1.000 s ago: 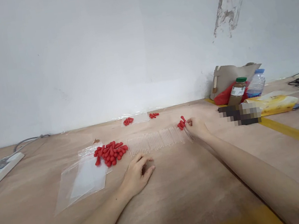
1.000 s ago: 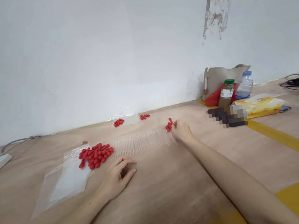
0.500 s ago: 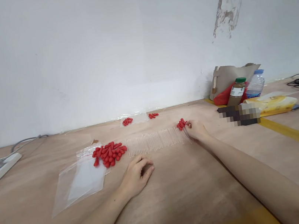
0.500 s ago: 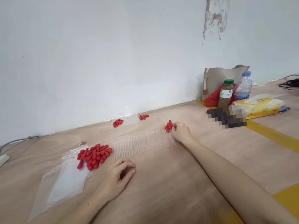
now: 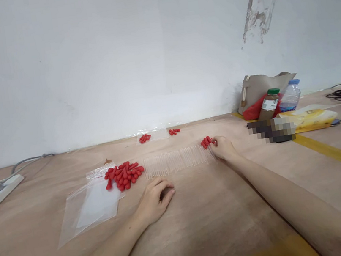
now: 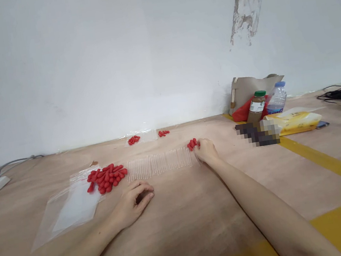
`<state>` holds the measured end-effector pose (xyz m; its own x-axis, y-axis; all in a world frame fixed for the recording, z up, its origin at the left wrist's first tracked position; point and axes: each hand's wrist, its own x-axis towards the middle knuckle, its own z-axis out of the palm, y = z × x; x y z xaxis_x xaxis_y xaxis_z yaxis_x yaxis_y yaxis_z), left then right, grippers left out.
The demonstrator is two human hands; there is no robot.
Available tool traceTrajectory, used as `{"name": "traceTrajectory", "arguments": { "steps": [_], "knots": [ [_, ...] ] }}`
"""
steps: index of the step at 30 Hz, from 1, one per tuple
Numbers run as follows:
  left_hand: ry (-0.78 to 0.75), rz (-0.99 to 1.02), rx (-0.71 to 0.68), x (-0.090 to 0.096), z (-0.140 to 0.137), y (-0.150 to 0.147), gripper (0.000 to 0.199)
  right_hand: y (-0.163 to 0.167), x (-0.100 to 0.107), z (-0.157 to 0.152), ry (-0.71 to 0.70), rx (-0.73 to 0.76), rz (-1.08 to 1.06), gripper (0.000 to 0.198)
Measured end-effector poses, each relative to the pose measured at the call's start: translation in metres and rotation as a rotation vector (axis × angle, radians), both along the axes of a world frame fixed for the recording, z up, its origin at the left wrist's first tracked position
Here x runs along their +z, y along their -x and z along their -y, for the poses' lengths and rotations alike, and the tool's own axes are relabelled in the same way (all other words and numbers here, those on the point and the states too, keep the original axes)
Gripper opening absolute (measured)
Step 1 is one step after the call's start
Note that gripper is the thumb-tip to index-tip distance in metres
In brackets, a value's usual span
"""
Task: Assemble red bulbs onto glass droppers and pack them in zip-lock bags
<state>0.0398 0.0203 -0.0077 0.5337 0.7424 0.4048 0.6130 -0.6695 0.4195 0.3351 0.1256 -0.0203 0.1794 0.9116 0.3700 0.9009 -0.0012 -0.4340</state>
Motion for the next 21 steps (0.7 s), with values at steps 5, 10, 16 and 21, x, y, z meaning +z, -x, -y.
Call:
{"name": "traceTrajectory", "arguments": {
  "steps": [5, 10, 16, 21],
  "knots": [
    [-0.004, -0.021, 0.0, 0.001, 0.0, 0.0, 0.011, 0.013, 0.008, 0.008, 0.041, 0.03, 0.037, 0.018],
    [0.009, -0.015, -0.004, 0.0, 0.0, 0.0, 0.012, 0.024, 0.016, 0.016, 0.162, 0.012, 0.077, 0.022],
    [0.009, 0.001, -0.006, -0.002, 0.001, -0.001, 0.012, 0.029, 0.02, 0.019, 0.242, 0.004, 0.097, 0.02],
    [-0.072, 0.001, 0.129, 0.009, -0.005, 0.002, 0.011, 0.031, 0.019, 0.018, 0.259, 0.005, 0.088, 0.018]
  ]
}}
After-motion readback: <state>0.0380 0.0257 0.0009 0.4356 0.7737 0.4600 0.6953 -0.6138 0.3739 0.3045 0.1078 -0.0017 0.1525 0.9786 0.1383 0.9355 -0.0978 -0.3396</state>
